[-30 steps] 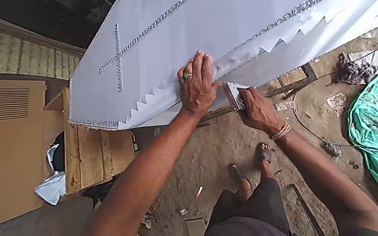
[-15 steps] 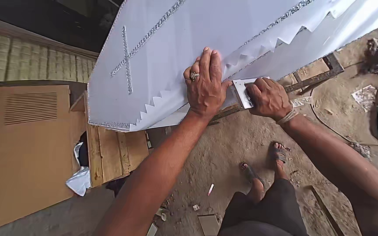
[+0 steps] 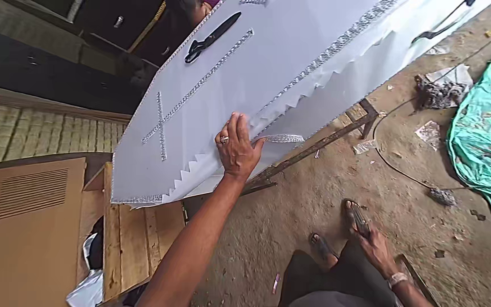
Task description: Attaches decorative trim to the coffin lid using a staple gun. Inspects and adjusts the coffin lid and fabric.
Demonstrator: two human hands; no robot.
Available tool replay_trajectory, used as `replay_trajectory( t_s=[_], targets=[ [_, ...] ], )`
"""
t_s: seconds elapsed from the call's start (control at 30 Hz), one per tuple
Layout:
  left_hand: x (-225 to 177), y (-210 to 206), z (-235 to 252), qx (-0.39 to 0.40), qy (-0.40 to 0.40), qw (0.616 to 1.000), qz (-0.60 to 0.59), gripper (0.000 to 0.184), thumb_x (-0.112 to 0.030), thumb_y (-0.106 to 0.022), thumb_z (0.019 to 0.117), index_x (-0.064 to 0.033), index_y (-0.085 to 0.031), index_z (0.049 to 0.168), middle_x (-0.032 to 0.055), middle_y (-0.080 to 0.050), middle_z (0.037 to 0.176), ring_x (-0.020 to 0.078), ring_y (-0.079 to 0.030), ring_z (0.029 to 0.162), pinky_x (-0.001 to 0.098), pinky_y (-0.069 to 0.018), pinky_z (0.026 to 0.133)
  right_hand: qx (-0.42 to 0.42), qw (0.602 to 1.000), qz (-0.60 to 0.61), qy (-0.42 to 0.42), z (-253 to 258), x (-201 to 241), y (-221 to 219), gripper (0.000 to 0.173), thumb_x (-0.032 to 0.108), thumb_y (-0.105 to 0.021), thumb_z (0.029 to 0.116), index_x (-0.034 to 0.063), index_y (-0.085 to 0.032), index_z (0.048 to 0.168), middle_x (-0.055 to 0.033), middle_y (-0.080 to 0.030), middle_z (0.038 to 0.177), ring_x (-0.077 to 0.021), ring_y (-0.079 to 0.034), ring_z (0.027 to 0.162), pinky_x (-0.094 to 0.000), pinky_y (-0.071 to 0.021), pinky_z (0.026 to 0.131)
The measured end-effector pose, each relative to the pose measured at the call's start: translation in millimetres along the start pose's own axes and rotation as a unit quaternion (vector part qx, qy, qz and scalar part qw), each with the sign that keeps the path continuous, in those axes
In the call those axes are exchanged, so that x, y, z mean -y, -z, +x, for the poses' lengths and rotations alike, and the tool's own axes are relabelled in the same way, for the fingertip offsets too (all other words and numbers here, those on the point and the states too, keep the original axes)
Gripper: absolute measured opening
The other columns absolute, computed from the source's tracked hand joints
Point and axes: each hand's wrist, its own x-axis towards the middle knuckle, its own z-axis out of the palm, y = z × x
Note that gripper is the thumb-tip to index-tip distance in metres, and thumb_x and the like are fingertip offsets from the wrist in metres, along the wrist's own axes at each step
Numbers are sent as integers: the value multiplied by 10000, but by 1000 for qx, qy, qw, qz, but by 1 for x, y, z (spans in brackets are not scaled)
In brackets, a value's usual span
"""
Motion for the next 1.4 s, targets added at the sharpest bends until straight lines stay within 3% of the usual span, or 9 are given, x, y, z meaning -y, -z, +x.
replay_trajectory(
  t_s=[0.13,0.27,0.33,0.4,0.5,0.57,0.77,0.93,1.4],
  targets=[
    [-33,28,-38,-87,-15,991,-98,941,-577,-809,790,-14,-464,1461,419,-395,1467,573,-401,1361,681,-310,1120,11,994,60,-90,-30,-29,8,500,262,-766,901,9,-622,1307,-254,-687,1144,-396,-667,1085,-611,-492,979],
    [-100,6,-105,51,79,948,-304,357,-267,-742,921,2,-701,1153,159,-708,1146,228,-682,1084,392,-563,960,-13,994,68,-84,-4,-12,29,514,263,-763,906,-2,-606,1318,-257,-663,1216,-400,-650,1142,-606,-487,1010],
    [-118,-30,-96,203,219,873,-386,418,-277,-740,931,32,-670,1204,130,-731,1078,182,-722,945,367,-609,856,-56,992,81,-75,11,5,43,530,279,-750,919,-5,-594,1338,-264,-652,1244,-411,-640,1160,-623,-473,1016],
    [-126,-59,-66,280,297,828,-386,557,-349,-769,913,27,-627,1298,167,-709,1171,256,-698,1055,459,-563,961,-106,988,90,-66,23,13,52,558,335,-731,931,-3,-589,1352,-262,-649,1250,-410,-639,1155,-630,-474,1007],
    [-135,-102,-31,236,434,756,-429,463,-326,-805,893,56,-676,1122,184,-727,998,260,-719,908,444,-595,841,-169,971,144,-87,35,23,59,605,368,-722,915,6,-565,1374,-227,-661,1214,-354,-652,1106,-595,-497,979],
    [-145,-110,-14,185,524,647,-522,470,-184,-738,960,86,-530,1283,232,-689,1021,265,-727,811,399,-628,705,-202,955,189,-108,36,36,63,593,332,-730,916,0,-556,1375,-213,-672,1175,-314,-661,1069,-555,-507,961],
    [-157,-116,-5,137,501,492,-698,172,-32,-639,992,100,-590,1091,200,-715,806,256,-720,659,366,-625,622,-246,929,237,-141,30,46,44,608,312,-754,895,9,-552,1381,-182,-684,1133,-266,-677,995,-518,-540,914],
    [-170,-129,2,165,559,484,-653,265,-215,-628,1027,44,-598,1073,156,-707,817,205,-703,659,324,-601,601,-193,939,237,-157,53,52,8,493,303,-761,896,19,-616,1273,-155,-692,1067,-255,-681,944,-512,-547,885],
    [-176,-167,-22,210,460,701,-503,437,-378,-594,1045,22,-702,905,114,-738,782,203,-720,611,349,-609,529,-70,970,233,-6,100,119,18,482,321,-731,908,51,-624,1293,-111,-677,1157,-173,-657,1038,-392,-524,947]
  ],
)
